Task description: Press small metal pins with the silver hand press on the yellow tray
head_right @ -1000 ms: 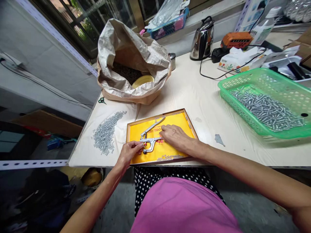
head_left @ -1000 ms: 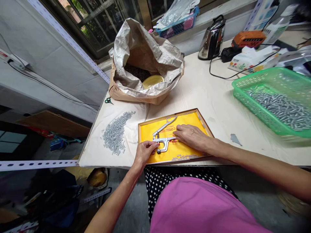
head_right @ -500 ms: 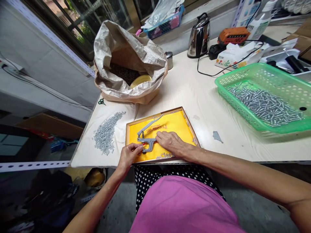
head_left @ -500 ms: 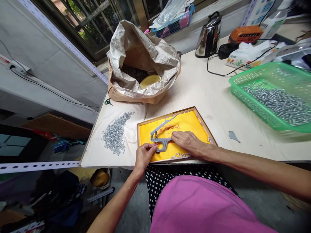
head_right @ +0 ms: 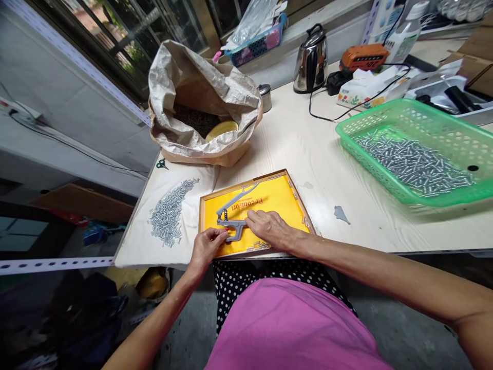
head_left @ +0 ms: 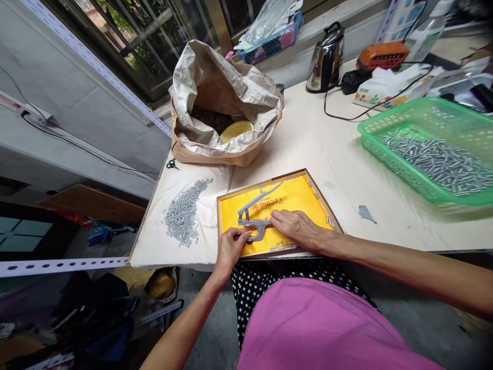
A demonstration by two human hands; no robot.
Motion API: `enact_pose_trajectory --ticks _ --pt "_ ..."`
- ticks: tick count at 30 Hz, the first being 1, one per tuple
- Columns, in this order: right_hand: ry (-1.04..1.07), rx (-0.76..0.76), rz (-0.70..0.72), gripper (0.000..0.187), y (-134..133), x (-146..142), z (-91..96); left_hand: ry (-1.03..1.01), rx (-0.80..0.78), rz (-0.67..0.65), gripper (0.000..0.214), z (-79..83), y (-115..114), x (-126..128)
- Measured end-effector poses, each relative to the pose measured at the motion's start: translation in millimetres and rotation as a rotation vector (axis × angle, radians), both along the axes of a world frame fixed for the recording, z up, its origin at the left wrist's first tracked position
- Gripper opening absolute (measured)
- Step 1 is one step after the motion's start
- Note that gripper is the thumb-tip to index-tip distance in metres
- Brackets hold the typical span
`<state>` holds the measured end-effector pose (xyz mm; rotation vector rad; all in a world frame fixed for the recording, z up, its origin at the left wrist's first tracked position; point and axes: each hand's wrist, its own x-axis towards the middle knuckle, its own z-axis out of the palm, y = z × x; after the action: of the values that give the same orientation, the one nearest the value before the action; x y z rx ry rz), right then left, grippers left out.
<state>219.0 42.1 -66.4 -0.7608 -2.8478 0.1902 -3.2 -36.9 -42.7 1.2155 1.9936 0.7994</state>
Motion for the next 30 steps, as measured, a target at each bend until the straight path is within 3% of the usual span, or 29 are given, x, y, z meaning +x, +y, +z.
enact_pose_trajectory --ticks 8,13,15,19,21,27,30 --pt "-0.072 -0.116 -0.011 0.02 10 -5 -3.2 -0.182 -0.245 0.053 0.022 0.6 12 -2" --pt "-0.043 -0.203 -0.036 0.014 24 -5 6.0 -0.271 -0.355 0.069 0.029 7.4 18 -4" --pt "0.027 -0.17 -0.048 0.028 35 -4 11.5 -0.289 -0.376 0.07 0.031 9.1 18 -5" --pt "0.069 -0.034 -0.049 0.077 58 -6 14.8 -0.282 -0.396 0.073 0.029 10.4 19 -4" --pt "0.012 -0.013 -0.038 0.085 65 -7 12.9 -0.277 -0.397 0.07 0.029 10.3 19 -4" --pt "-0.059 -0.037 -0.033 0.077 66 -8 12.8 -0.209 -0.421 0.048 0.029 8.9 18 -4" --pt "-0.055 -0.063 -0.033 0.066 63 -8 16.9 0.066 -0.301 -0.057 0.025 8.4 13 -3"
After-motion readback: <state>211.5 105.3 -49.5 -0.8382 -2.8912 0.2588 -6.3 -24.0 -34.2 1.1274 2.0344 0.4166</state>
